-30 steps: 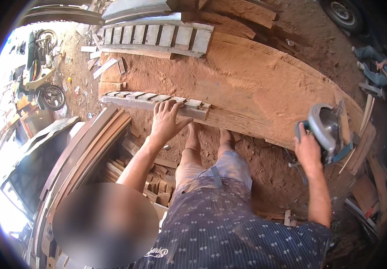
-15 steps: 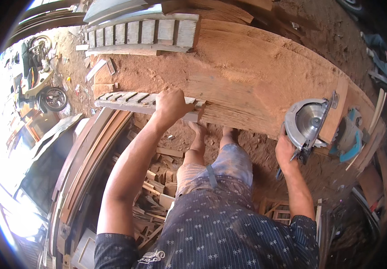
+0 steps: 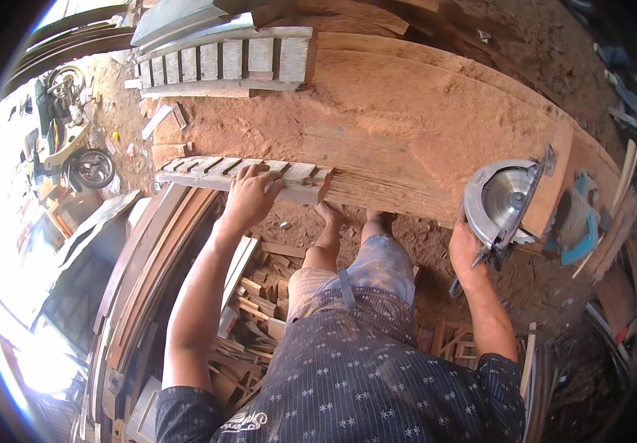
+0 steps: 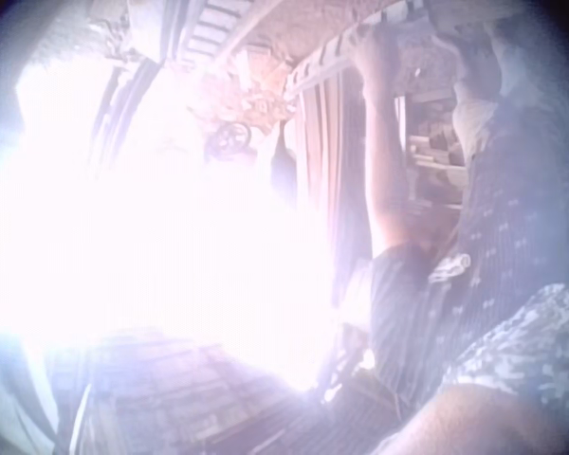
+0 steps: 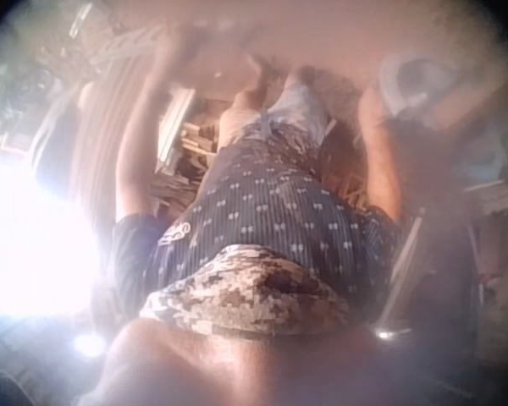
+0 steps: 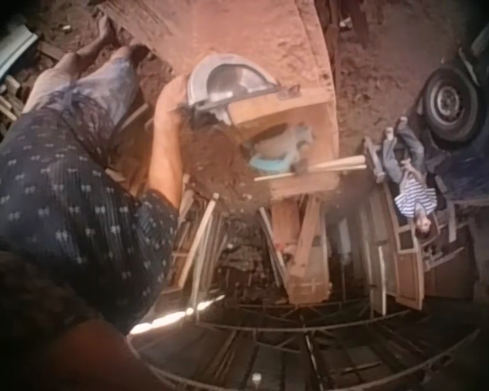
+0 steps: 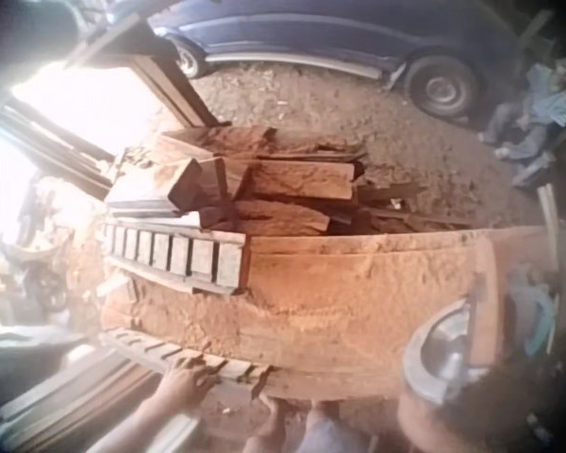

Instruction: The person arranges several pieces of wood on a large plank, then uses a circular saw to cut a long wooden piece into smaller segments. The person handles the wood pieces by hand and operates the saw with both hands to make precise cuts.

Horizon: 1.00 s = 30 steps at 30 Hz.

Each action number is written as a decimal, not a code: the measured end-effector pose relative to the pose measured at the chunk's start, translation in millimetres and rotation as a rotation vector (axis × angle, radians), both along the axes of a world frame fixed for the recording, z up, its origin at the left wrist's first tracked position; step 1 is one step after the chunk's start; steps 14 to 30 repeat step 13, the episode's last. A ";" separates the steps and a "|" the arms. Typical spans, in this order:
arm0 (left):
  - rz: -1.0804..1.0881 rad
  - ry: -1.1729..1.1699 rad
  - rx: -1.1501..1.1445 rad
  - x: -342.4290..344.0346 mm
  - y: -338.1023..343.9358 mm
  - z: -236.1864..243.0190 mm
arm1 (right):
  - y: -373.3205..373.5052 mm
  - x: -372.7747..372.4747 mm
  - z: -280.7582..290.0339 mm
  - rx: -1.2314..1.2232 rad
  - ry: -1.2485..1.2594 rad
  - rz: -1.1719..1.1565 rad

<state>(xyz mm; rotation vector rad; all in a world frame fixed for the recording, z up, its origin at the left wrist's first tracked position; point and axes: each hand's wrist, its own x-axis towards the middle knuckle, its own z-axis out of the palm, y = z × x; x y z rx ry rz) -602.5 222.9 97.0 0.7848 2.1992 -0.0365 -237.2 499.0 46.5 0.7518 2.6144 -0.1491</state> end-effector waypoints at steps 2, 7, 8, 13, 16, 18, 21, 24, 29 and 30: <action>-0.014 0.042 0.076 4.6 -5.0 0.0 | 0.3 -1.5 1.3 0.032 0.001 0.032; 0.048 0.109 0.104 10.5 11.4 9.8 | 4.1 0.9 -0.9 -0.174 -0.117 -0.090; 0.088 0.110 0.093 15.6 17.5 14.3 | 3.2 -1.6 -0.8 -0.204 -0.196 -0.104; -0.132 0.005 0.009 45.5 32.9 5.7 | 2.1 -3.7 2.3 0.134 -0.081 0.107; -0.132 0.005 0.009 45.5 32.9 5.7 | 2.1 -3.7 2.3 0.134 -0.081 0.107; -0.132 0.005 0.009 45.5 32.9 5.7 | 2.1 -3.7 2.3 0.134 -0.081 0.107; -0.132 0.005 0.009 45.5 32.9 5.7 | 2.1 -3.7 2.3 0.134 -0.081 0.107; -0.132 0.005 0.009 45.5 32.9 5.7 | 2.1 -3.7 2.3 0.134 -0.081 0.107; -0.132 0.005 0.009 45.5 32.9 5.7 | 2.1 -3.7 2.3 0.134 -0.081 0.107; -0.132 0.005 0.009 45.5 32.9 5.7 | 2.1 -3.7 2.3 0.134 -0.081 0.107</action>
